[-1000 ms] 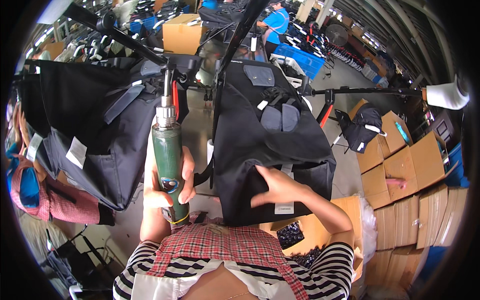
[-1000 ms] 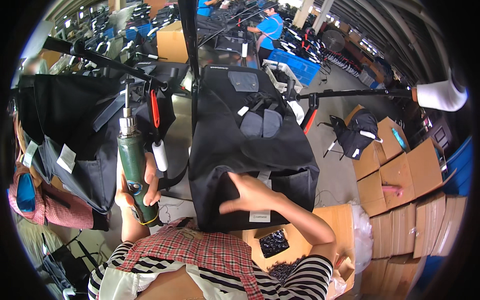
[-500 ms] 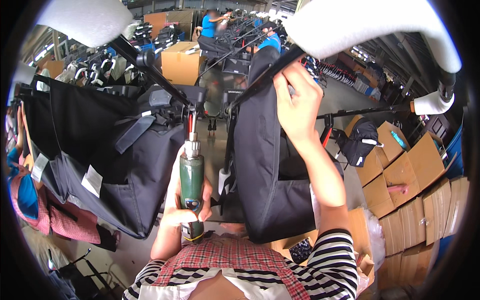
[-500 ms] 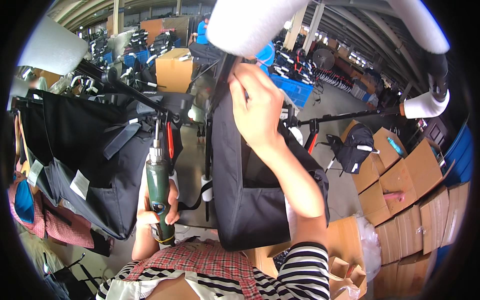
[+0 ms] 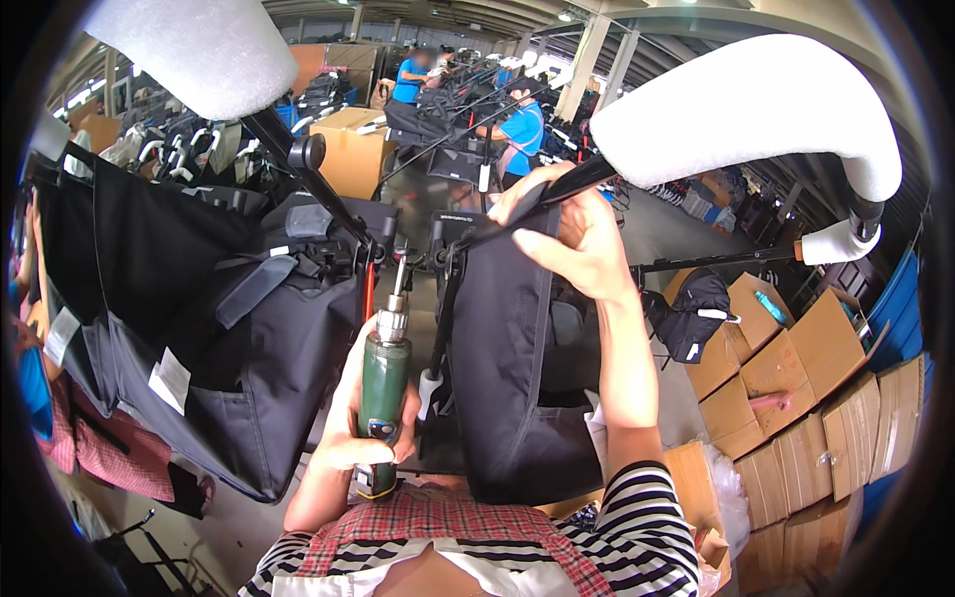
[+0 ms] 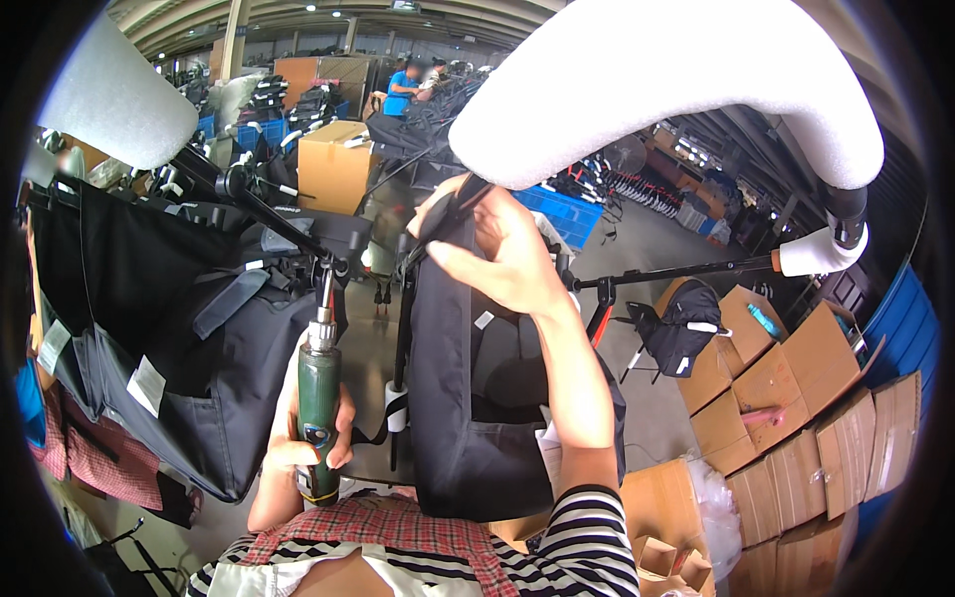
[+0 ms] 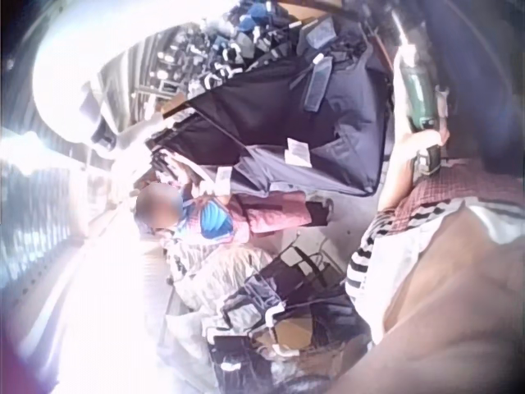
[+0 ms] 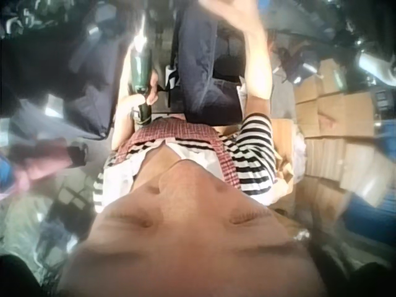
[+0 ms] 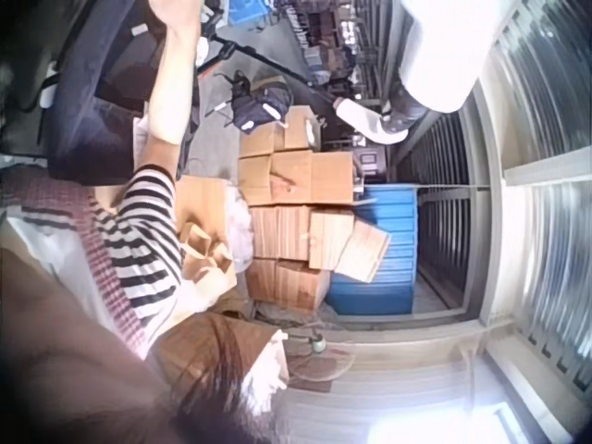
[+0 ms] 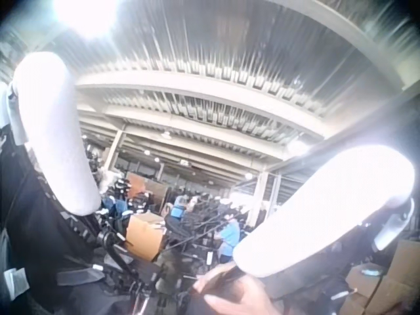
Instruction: The person uses a cordless electric screwdriver to attach black fabric panels to a metal stroller frame. They repeatedly pick up black plastic fasteners, align the fabric, and drive the fasteners into the frame. The person works on multiple stroller units in a warehouse setting.
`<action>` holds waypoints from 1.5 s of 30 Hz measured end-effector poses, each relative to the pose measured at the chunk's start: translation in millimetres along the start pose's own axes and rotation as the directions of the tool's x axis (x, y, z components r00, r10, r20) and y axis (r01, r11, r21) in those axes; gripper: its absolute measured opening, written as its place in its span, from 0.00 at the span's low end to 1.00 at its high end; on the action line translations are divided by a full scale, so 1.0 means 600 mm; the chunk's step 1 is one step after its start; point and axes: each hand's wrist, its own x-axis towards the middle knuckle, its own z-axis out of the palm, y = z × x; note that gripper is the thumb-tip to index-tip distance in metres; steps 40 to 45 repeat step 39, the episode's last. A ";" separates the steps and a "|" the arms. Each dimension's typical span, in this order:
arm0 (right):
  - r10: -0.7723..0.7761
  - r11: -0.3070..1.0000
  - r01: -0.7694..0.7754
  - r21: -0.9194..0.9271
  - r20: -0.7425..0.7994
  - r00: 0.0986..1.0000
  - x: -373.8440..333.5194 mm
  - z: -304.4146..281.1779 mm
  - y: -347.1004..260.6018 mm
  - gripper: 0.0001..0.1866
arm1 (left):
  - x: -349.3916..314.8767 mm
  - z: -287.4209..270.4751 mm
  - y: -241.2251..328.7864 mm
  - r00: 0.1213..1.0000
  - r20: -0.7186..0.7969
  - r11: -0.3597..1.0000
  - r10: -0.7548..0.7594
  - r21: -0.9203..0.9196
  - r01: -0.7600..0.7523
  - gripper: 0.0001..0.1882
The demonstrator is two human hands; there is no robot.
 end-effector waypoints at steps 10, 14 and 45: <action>-0.221 0.689 -0.015 -0.725 -0.229 0.948 -0.002 0.021 -0.021 0.13 | 0.019 0.031 0.014 0.998 0.031 0.985 -0.057 0.164 0.051 0.70; -0.225 0.706 0.032 -0.707 -0.180 0.958 0.000 0.015 -0.053 0.12 | 0.032 0.050 0.029 0.987 0.107 0.980 -0.118 0.174 0.098 0.69; -0.170 0.715 0.137 -0.686 0.019 0.985 0.002 -0.012 -0.047 0.18 | 0.079 0.121 0.027 0.994 0.064 0.805 -0.087 0.592 0.033 0.66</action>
